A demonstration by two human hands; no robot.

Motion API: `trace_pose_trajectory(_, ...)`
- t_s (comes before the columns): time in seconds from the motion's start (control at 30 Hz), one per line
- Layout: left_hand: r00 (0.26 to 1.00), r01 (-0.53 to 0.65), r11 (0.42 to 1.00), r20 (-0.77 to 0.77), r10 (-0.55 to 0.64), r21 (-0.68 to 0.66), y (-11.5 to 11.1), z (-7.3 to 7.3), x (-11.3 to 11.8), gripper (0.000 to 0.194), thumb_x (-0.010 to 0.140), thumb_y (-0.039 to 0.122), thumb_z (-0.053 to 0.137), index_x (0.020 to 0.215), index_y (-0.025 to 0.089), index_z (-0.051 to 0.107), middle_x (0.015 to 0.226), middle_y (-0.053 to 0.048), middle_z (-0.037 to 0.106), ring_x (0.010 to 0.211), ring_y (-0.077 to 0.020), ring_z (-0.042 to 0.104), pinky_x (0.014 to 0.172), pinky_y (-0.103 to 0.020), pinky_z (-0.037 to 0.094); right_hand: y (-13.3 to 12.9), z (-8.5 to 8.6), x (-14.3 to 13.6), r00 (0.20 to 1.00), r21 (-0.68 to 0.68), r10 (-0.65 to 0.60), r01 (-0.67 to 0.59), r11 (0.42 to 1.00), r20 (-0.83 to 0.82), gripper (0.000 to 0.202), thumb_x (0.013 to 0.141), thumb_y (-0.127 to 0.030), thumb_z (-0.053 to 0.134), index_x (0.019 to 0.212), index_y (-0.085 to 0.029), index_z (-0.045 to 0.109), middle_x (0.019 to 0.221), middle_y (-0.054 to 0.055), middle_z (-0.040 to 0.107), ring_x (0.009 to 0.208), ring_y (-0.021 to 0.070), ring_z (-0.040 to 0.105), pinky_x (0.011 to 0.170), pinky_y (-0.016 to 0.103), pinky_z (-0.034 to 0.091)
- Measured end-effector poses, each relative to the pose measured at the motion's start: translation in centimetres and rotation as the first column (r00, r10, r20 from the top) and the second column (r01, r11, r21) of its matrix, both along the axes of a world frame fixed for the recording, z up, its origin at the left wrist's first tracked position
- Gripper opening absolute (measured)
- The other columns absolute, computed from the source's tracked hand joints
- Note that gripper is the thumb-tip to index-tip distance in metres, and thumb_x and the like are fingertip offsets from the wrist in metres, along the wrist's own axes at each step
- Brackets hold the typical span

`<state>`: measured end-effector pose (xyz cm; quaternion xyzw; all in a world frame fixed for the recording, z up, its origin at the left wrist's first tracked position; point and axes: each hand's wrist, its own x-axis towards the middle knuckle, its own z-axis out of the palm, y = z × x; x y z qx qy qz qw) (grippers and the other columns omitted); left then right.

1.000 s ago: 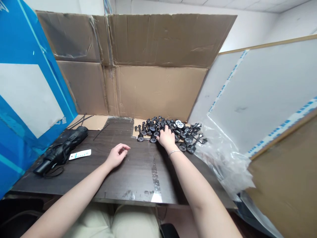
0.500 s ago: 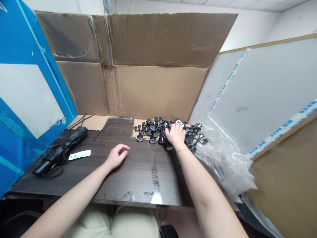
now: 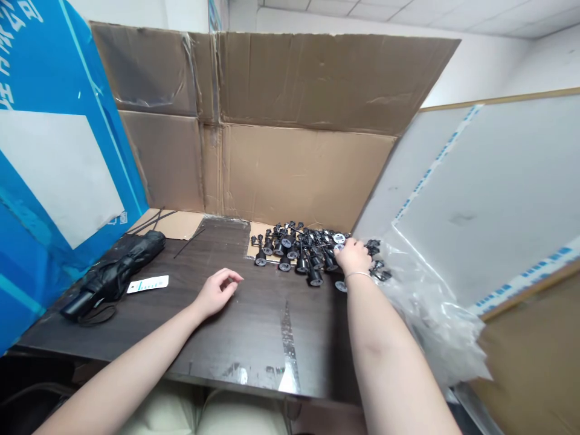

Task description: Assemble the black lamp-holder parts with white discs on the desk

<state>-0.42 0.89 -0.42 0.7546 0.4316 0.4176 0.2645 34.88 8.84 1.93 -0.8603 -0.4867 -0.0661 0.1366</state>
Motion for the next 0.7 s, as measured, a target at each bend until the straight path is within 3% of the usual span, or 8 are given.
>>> trace_pose_trajectory(0.17, 1.0, 0.022, 1.0, -0.008, -0.022, -0.012, 0.0, -0.1, 0.1, 0.016, 0.073, 0.01, 0.046, 0.079, 0.016, 0.06, 0.079, -0.002, 0.058, 0.06, -0.0096, 0.05, 0.057, -0.021, 0.042, 0.1, 0.1, 1.4, 0.991, -0.048, 0.124, -0.126, 0.991, -0.045, 0.039, 0.078, -0.032, 0.043, 0.114, -0.021, 0.047, 0.119, 0.012, 0.049, 0.106, 0.0282, 0.049, 0.083, 0.041, 0.04)
trace_pose_trajectory(0.33, 0.999, 0.036, 0.999, -0.008, -0.037, -0.037, -0.2, -0.2, 0.2, 0.017, 0.073, 0.011, 0.045, 0.08, 0.016, 0.06, 0.079, -0.002, 0.058, 0.059, -0.0093, 0.049, 0.057, -0.021, 0.041, 0.9, 0.0, 2.0, 0.985, -0.146, 0.17, -0.17, 0.975, -0.014, 0.05, 0.073, -0.041, 0.052, 0.12, -0.029, 0.045, 0.121, 0.011, 0.048, 0.109, 0.0294, 0.047, 0.082, 0.042, 0.04)
trace_pose_trajectory(0.53, 0.998, 0.062, 0.995, 0.009, -0.061, -0.076, -0.6, 0.0, 0.4, 0.018, 0.073, 0.009, 0.044, 0.078, 0.015, 0.06, 0.079, -0.003, 0.058, 0.063, -0.0104, 0.051, 0.057, -0.021, 0.042, 2.3, 1.4, 3.4, 0.971, -0.162, 0.184, -0.208, 0.965, -0.151, 0.037, 0.069, -0.034, 0.059, 0.103, -0.019, 0.057, 0.097, 0.008, 0.062, 0.088, 0.0203, 0.057, 0.073, 0.026, 0.042)
trace_pose_trajectory(0.7, 0.993, 0.122, 0.987, 0.007, -0.122, -0.109, -0.8, 0.3, 0.9, 0.019, 0.072, 0.009, 0.044, 0.079, 0.015, 0.061, 0.078, -0.003, 0.058, 0.059, -0.0093, 0.05, 0.056, -0.02, 0.041, 3.3, 2.7, 5.0, 0.989, -0.115, 0.036, -0.053, 0.992, -0.142, 0.036, 0.079, -0.031, 0.043, 0.102, -0.01, 0.058, 0.088, 0.014, 0.063, 0.077, 0.0191, 0.059, 0.063, 0.024, 0.043)
